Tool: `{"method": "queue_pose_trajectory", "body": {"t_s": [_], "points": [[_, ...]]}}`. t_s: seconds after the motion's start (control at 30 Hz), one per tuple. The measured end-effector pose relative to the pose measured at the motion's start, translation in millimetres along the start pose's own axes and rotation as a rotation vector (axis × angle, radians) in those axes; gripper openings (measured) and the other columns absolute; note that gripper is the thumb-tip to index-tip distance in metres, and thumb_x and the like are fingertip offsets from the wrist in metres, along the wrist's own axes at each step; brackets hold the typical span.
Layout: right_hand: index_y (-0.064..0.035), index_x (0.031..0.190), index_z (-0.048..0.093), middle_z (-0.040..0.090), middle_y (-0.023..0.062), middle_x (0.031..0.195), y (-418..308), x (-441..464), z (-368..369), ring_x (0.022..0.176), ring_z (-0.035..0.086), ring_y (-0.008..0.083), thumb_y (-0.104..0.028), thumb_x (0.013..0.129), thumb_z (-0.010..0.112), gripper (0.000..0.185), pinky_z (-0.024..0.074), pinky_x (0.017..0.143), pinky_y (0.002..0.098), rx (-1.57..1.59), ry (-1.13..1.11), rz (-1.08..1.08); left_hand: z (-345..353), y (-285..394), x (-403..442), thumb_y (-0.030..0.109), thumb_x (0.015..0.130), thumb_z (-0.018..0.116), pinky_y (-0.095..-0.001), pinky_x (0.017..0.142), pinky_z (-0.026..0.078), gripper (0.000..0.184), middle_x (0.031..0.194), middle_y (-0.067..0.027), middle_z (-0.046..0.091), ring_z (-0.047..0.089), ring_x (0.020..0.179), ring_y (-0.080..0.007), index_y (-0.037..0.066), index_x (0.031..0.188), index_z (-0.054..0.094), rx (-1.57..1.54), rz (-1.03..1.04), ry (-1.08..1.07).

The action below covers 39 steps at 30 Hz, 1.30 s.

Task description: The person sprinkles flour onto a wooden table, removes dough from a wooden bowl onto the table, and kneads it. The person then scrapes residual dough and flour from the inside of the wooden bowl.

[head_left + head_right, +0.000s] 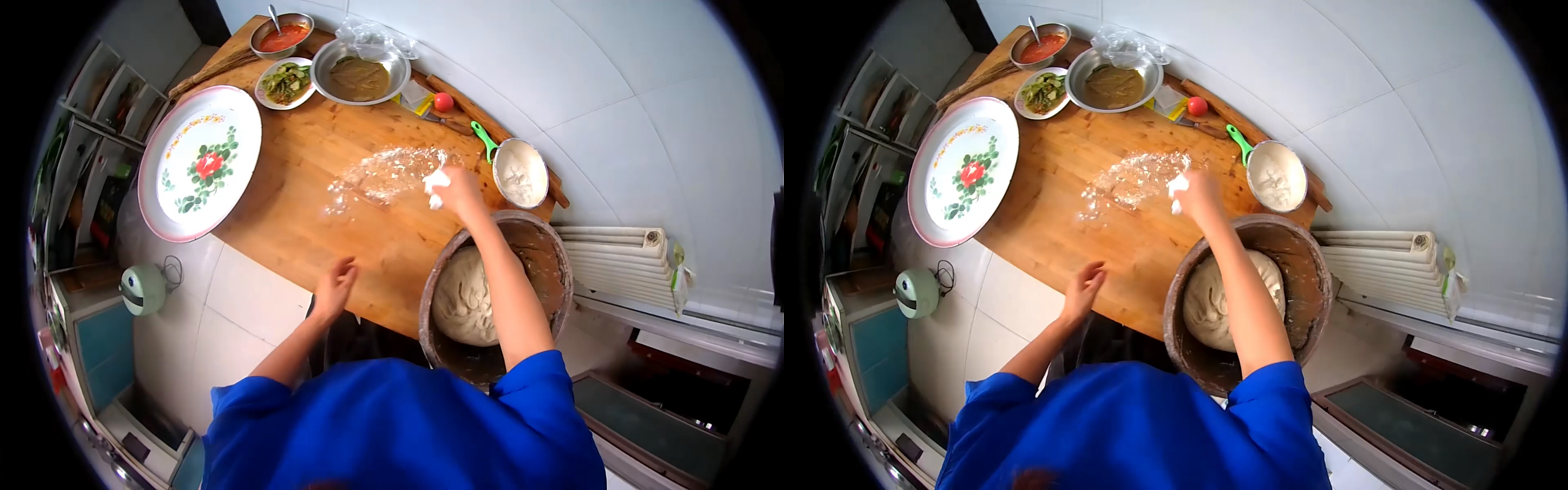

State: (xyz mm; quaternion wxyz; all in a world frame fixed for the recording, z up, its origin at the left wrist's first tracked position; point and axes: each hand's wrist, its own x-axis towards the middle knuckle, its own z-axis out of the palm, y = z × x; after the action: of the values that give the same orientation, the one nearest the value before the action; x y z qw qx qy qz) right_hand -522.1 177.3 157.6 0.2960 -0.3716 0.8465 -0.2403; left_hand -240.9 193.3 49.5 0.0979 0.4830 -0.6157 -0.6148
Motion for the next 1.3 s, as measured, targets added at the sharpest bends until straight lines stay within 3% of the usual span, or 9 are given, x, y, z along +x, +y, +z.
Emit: {"method": "queue_pose_trajectory", "body": {"t_s": [0.13,0.2,0.37,0.53,0.8,1.03,1.07,1.1,1.3], "points": [[0.0005,0.094,0.063,0.062,0.0211,0.082,11.8,-2.0,64.9,0.079,0.062,0.0325,-0.008,0.069,0.058,0.028,0.0479,0.069,0.038,-0.052,0.013,-0.222,-69.4,-55.5,-22.9,0.015,0.086,0.054,-0.0273,0.079,0.045,0.029,0.098,-0.0127,0.062,0.058,0.09,-0.0175,-0.001,0.11,0.054,-0.048,-0.106,0.076],[0.0017,0.093,0.063,0.063,0.0203,0.081,7.4,-3.2,61.8,0.08,0.062,0.0291,-0.013,0.068,0.061,0.029,0.0468,0.07,0.0348,0.016,0.34,-0.124,-99.2,-62.0,-34.3,0.013,0.084,0.052,-0.0273,0.078,0.045,0.028,0.096,-0.014,0.063,0.058,0.089,-0.0177,-0.003,0.107,0.056,-0.101,-0.157,0.118],[0.0019,0.089,0.064,0.063,0.0206,0.084,24.7,-21.7,90.6,0.08,0.062,0.029,-0.004,0.068,0.055,0.024,0.0467,0.068,0.0349,0.097,0.16,0.136,-154.8,-89.6,-49.0,0.017,0.086,0.05,-0.0259,0.07,0.045,0.029,0.089,-0.0078,0.062,0.056,0.081,-0.0132,0.0,0.109,0.056,-0.12,-0.274,0.179],[0.0038,0.106,0.056,0.059,0.023,0.099,85.3,16.5,162.3,0.093,0.057,0.0324,0.0,0.074,0.047,0.033,0.0448,0.078,0.037,0.091,0.784,0.435,-188.1,-102.3,-59.7,0.021,0.087,0.05,-0.0256,0.068,0.044,0.03,0.09,-0.0061,0.062,0.055,0.081,-0.0117,0.002,0.109,0.056,-0.161,-0.265,0.188],[-0.017,0.128,0.041,0.03,0.0117,0.138,-20.4,-12.9,256.7,0.128,0.024,0.0336,-0.017,0.082,0.053,0.047,0.0183,0.105,0.0513,-0.277,0.322,-0.393,-213.1,-108.1,-77.8,0.028,0.085,0.053,-0.0306,0.074,0.046,0.036,0.098,-0.0088,0.061,0.056,0.09,-0.0168,0.004,0.112,0.054,-0.083,-0.34,0.122],[-0.003,0.126,0.04,0.034,0.0184,0.133,61.3,-48.9,215.7,0.122,0.031,0.0391,-0.013,0.078,0.052,0.051,0.024,0.1,0.0499,-0.361,0.786,0.216,-211.4,-95.2,-45.0,0.029,0.086,0.054,-0.0314,0.076,0.046,0.038,0.102,-0.0105,0.059,0.055,0.092,-0.0185,0.004,0.114,0.052,-0.046,-0.271,-0.051],[-0.0029,0.125,0.042,0.036,0.0188,0.132,68.5,-26.3,221.2,0.122,0.03,0.0404,-0.013,0.075,0.053,0.053,0.0236,0.101,0.0501,-0.005,0.475,0.201,-207.0,-88.3,-40.2,0.029,0.086,0.054,-0.0311,0.076,0.046,0.038,0.101,-0.0104,0.059,0.055,0.093,-0.0184,0.004,0.114,0.052,-0.017,-0.252,-0.077],[-0.005,0.125,0.043,0.037,0.0172,0.133,46.0,-26.9,221.4,0.123,0.029,0.0408,-0.013,0.073,0.053,0.054,0.0224,0.102,0.0508,-0.402,0.527,-0.051,-198.3,-76.5,-32.7,0.029,0.086,0.053,-0.0299,0.076,0.045,0.038,0.101,-0.01,0.06,0.056,0.092,-0.0176,0.003,0.114,0.052,0.015,-0.232,-0.103],[-0.0056,0.132,0.031,0.029,0.0205,0.136,-41.2,-125.8,134.9,0.124,0.028,0.0409,-0.009,0.071,0.061,0.068,0.0264,0.101,0.047,0.162,0.51,-0.294,-121.4,17.2,1.2,0.029,0.087,0.052,-0.0282,0.078,0.043,0.038,0.098,-0.0077,0.059,0.055,0.092,-0.015,0.003,0.114,0.053,0.072,-0.005,-0.231]]}}
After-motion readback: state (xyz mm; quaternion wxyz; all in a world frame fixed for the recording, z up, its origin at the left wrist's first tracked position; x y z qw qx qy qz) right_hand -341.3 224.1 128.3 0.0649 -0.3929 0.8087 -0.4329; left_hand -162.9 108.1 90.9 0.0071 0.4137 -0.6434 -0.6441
